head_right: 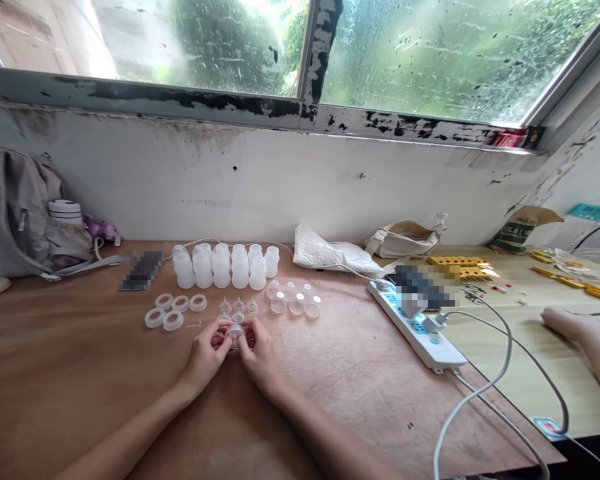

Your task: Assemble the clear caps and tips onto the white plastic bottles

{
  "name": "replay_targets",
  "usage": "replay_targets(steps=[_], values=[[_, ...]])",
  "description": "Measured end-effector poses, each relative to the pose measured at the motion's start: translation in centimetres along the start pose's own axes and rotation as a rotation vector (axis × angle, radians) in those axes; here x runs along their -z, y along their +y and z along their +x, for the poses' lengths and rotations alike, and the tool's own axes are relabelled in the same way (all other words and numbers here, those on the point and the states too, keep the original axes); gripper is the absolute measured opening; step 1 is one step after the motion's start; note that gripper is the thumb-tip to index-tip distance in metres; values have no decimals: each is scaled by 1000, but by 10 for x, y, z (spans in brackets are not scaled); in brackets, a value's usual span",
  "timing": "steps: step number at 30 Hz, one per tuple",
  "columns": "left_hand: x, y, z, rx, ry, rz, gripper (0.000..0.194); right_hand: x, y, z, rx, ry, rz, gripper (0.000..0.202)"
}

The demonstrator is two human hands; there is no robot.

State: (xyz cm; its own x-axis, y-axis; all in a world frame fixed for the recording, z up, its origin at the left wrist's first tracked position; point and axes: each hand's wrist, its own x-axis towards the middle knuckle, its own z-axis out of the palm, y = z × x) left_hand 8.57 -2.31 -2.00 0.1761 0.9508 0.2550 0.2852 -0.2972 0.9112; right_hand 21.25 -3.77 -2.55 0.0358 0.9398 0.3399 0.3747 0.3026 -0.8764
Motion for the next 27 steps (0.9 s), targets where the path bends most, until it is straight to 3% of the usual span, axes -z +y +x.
replay_targets(steps=[10,16,19,27], values=[[2,0,-1,-52,-9,76,12,1,-2,1,-15,-10,33,11],[6,-11,7,42,-45,-216,16,10,-8,7,-198,-64,485,28],[7,-13,10,59,-104,-337,15,11,-6,10,-250,-111,515,27],[13,0,7,128,-198,-496,27,10,-2,9,-195,-112,490,22]])
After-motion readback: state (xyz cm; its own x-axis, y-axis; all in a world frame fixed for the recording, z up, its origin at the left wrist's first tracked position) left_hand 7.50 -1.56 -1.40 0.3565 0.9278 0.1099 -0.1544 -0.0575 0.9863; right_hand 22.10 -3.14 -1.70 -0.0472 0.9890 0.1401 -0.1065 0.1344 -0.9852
